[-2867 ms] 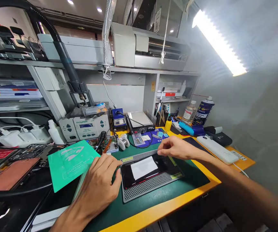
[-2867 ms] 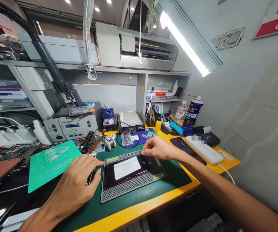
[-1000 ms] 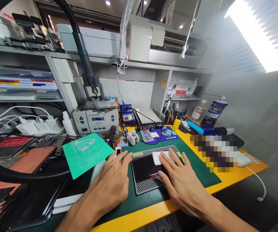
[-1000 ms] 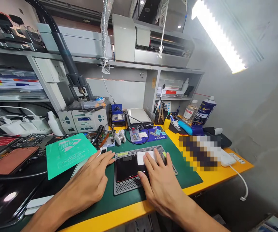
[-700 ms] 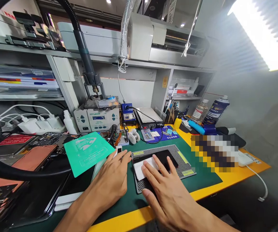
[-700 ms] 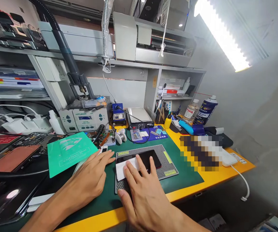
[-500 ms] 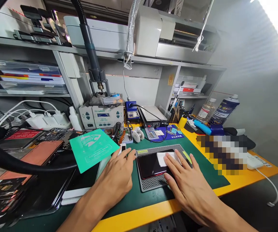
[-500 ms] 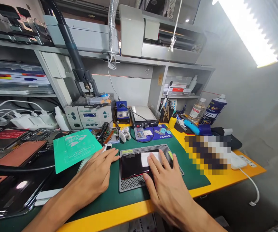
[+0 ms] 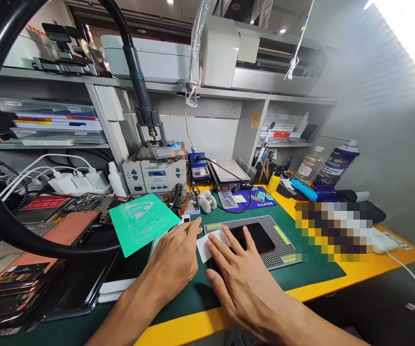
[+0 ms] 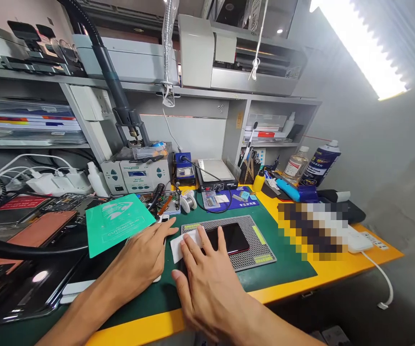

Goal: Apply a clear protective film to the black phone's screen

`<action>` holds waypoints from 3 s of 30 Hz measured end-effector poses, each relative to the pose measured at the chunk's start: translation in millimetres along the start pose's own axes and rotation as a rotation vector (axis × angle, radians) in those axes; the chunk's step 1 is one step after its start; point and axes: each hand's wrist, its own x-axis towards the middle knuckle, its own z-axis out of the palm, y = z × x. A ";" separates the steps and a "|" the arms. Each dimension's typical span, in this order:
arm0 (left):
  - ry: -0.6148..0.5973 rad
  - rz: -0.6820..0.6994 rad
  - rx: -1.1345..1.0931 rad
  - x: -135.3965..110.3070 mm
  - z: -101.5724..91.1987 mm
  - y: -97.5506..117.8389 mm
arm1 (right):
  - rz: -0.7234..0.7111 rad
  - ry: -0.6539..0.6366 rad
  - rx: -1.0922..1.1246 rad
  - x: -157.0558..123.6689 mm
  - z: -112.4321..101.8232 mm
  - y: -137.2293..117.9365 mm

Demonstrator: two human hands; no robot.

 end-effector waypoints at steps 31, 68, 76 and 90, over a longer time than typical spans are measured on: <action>-0.078 0.099 0.063 -3.7 10.6 -5.4 | -0.034 0.041 -0.078 -35.7 22.3 -5.9; -0.045 0.147 0.137 -4.7 23.2 -15.9 | 0.074 0.055 -0.113 -59.1 16.1 12.9; 0.002 0.175 0.151 -6.3 30.9 -26.1 | 0.313 0.113 -0.205 -81.1 4.6 46.0; 0.056 0.231 0.204 -7.5 41.3 -38.7 | 0.299 0.056 -0.122 -74.0 -20.5 67.7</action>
